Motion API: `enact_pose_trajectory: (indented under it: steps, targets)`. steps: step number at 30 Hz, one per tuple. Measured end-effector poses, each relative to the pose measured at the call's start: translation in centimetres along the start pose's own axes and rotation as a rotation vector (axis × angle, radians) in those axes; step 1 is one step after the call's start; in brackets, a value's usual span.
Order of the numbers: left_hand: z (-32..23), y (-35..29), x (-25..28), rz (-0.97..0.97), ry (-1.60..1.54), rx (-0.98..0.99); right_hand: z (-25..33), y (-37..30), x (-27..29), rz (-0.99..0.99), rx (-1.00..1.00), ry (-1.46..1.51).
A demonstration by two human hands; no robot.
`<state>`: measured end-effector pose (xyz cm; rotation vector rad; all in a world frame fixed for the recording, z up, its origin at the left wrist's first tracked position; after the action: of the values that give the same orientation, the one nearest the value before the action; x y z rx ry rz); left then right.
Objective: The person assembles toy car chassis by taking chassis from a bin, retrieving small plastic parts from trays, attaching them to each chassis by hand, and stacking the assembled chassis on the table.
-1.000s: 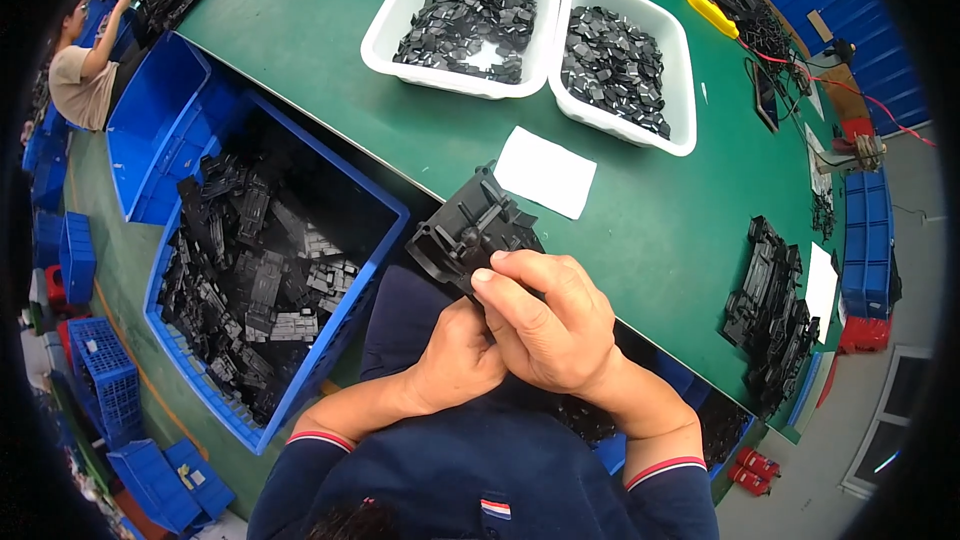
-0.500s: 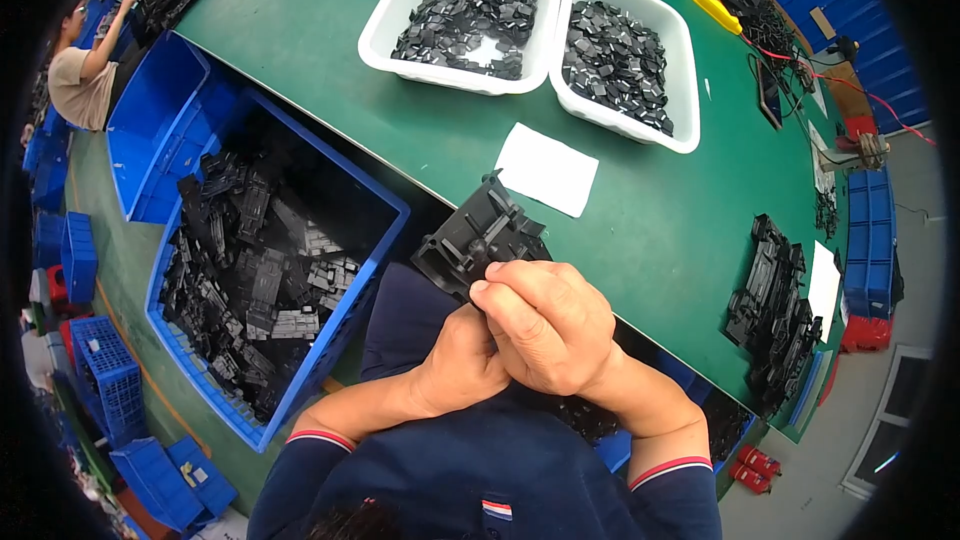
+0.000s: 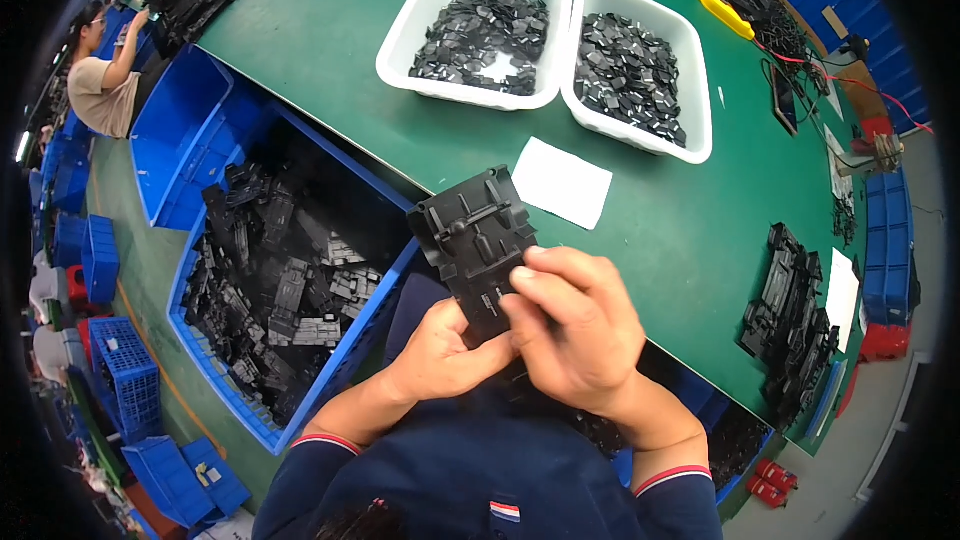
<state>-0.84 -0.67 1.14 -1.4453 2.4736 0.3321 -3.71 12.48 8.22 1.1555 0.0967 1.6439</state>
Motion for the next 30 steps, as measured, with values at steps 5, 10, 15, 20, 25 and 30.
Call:
enact_pose_trajectory:
  steps: [5,10,15,20,25,30]
  targets:
    - [-0.6,-0.5,0.7,0.084,-0.250,0.115,-1.5,-1.9,0.8,-0.050,-0.297,0.300]
    - [-1.6,-0.2,0.5,0.082,-0.354,0.210,-2.3,-3.6,0.7,-0.108,-0.487,0.601]
    - [-2.1,0.1,0.0,0.077,-0.428,0.278,-2.9,-4.8,0.7,-0.106,-0.647,0.902]
    - [-2.5,0.3,-0.8,0.079,-0.446,0.325,-3.0,-6.0,0.7,-0.129,-0.689,1.034]
    - [-2.8,0.5,-1.9,0.060,-0.484,0.354,-2.8,-7.0,1.5,-0.160,-0.701,1.097]
    - [-2.8,0.8,-3.4,0.071,-0.483,0.355,-2.5,-8.1,2.6,-0.194,-0.666,1.131]
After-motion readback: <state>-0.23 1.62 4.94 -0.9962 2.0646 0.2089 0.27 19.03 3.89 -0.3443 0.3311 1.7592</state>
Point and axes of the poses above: each hand's wrist, its own y-axis towards the middle knuckle, its own x-axis out of the back of the hand, z = x × y, the point moved 3 cm from there along y, towards the middle knuckle, and after that the axes turned 9 degrees about z, right-handed, at the moved point
